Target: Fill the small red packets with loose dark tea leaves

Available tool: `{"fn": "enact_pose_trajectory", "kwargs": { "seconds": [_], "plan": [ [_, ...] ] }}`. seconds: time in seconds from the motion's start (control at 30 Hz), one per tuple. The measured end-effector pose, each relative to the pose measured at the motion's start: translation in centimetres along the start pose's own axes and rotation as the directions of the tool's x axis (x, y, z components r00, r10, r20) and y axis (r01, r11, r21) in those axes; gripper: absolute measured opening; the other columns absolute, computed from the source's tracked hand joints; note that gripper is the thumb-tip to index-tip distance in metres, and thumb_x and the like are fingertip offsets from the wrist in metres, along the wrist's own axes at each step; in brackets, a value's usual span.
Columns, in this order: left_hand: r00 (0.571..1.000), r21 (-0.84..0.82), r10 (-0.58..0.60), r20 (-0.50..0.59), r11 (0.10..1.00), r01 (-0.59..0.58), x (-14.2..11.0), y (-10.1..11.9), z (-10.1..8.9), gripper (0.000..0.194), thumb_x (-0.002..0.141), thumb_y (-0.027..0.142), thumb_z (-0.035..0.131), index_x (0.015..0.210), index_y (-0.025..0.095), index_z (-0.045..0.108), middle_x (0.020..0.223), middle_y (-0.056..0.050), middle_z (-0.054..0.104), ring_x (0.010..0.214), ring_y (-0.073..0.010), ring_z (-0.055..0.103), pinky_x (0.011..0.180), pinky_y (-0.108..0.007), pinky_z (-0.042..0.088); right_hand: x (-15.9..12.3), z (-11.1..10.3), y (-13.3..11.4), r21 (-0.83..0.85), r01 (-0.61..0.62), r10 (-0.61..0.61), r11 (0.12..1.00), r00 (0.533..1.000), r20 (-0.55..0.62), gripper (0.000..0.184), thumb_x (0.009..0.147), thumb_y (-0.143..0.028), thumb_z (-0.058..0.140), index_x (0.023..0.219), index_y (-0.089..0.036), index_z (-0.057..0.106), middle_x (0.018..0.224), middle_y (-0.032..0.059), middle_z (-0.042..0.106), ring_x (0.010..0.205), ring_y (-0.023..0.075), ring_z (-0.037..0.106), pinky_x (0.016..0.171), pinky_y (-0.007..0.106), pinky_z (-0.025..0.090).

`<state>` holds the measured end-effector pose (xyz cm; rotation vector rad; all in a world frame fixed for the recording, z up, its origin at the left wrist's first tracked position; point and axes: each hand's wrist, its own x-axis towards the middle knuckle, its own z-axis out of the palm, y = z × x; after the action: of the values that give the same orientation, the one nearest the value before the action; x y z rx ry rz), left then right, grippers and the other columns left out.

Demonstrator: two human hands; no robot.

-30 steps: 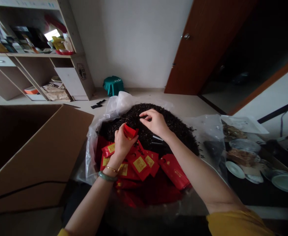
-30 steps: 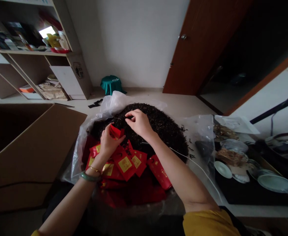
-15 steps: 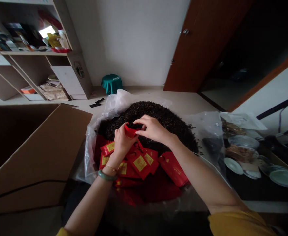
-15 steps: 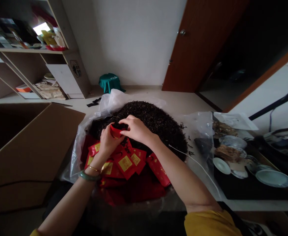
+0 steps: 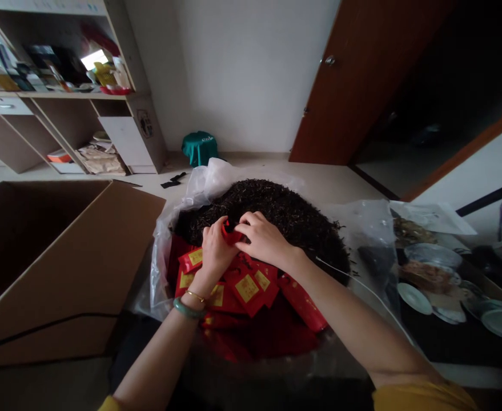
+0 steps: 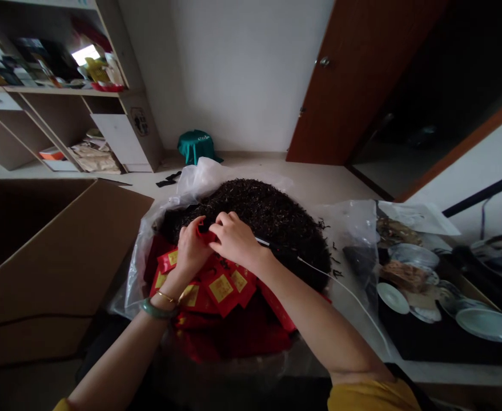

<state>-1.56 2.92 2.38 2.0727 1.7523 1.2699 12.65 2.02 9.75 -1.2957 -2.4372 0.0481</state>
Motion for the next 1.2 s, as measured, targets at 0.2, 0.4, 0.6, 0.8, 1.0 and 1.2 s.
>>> {"fn": "enact_pose_trajectory", "kwargs": {
  "seconds": [0.2,0.4,0.6,0.8,1.0,1.2],
  "plan": [
    [0.996,-0.253,-0.042,0.079,0.966,0.06,0.6,-0.1,-1.0,0.068,0.057,0.032,0.081,0.119,0.017,0.057,0.108,-0.01,0.065,0.103,-0.0276,0.056,0.09,-0.039,0.046,0.8,-1.0,2.0,0.227,-0.064,0.071,0.972,0.997,-0.022,0.014,0.085,-0.01,0.06,0.089,-0.016,0.073,0.095,0.0065,0.067,0.083,0.0156,0.063,0.08,0.029,0.05],
    [0.893,-0.584,-0.08,0.444,0.73,0.356,1.5,-0.3,-2.2,0.046,0.063,0.046,0.076,0.09,0.013,0.061,0.075,-0.001,0.063,0.064,-0.0147,0.056,0.06,-0.026,0.045,0.8,-2.4,3.2,0.322,0.033,0.028,0.946,0.983,-0.182,0.007,0.082,-0.018,0.066,0.085,-0.015,0.071,0.102,0.0079,0.065,0.086,0.017,0.063,0.077,0.03,0.051],
    [0.93,-0.6,-0.074,0.359,0.746,0.291,1.0,0.2,-2.1,0.037,0.063,0.042,0.077,0.08,0.015,0.058,0.066,0.005,0.055,0.058,-0.0094,0.047,0.053,-0.02,0.038,0.7,-2.5,1.7,0.116,0.039,-0.002,0.992,0.952,-0.306,0.026,0.077,-0.031,0.073,0.099,-0.018,0.072,0.091,0.0084,0.064,0.093,0.0236,0.055,0.087,0.038,0.047],
    [0.959,-0.565,-0.041,0.279,0.801,0.198,0.5,0.0,-1.5,0.028,0.069,0.034,0.073,0.088,0.017,0.061,0.073,0.004,0.06,0.066,-0.0112,0.051,0.061,-0.021,0.042,1.5,-2.5,1.2,0.132,-0.223,0.233,0.966,0.971,-0.064,0.034,0.073,-0.045,0.076,0.096,-0.019,0.074,0.078,0.0059,0.062,0.076,0.0196,0.054,0.075,0.033,0.046],
    [0.966,-0.579,-0.007,0.26,0.799,0.162,0.4,-0.2,-1.0,0.053,0.064,0.035,0.078,0.11,0.017,0.059,0.092,-0.002,0.068,0.08,-0.0172,0.061,0.072,-0.027,0.049,1.1,-2.3,0.4,0.001,-0.078,0.078,0.997,0.994,-0.073,0.028,0.075,-0.045,0.074,0.074,-0.017,0.074,0.085,0.0092,0.065,0.088,0.0234,0.049,0.078,0.035,0.04],
    [0.972,-0.54,-0.065,0.228,0.822,0.182,0.2,-0.1,-1.3,0.032,0.063,0.031,0.073,0.087,0.013,0.066,0.075,-0.001,0.066,0.069,-0.0153,0.057,0.064,-0.023,0.045,0.5,-2.4,-0.9,-0.007,-0.024,0.025,1.0,0.994,0.105,0.022,0.079,-0.039,0.071,0.083,-0.017,0.073,0.091,0.0108,0.069,0.1,0.0285,0.054,0.084,0.041,0.04]
  ]
}}
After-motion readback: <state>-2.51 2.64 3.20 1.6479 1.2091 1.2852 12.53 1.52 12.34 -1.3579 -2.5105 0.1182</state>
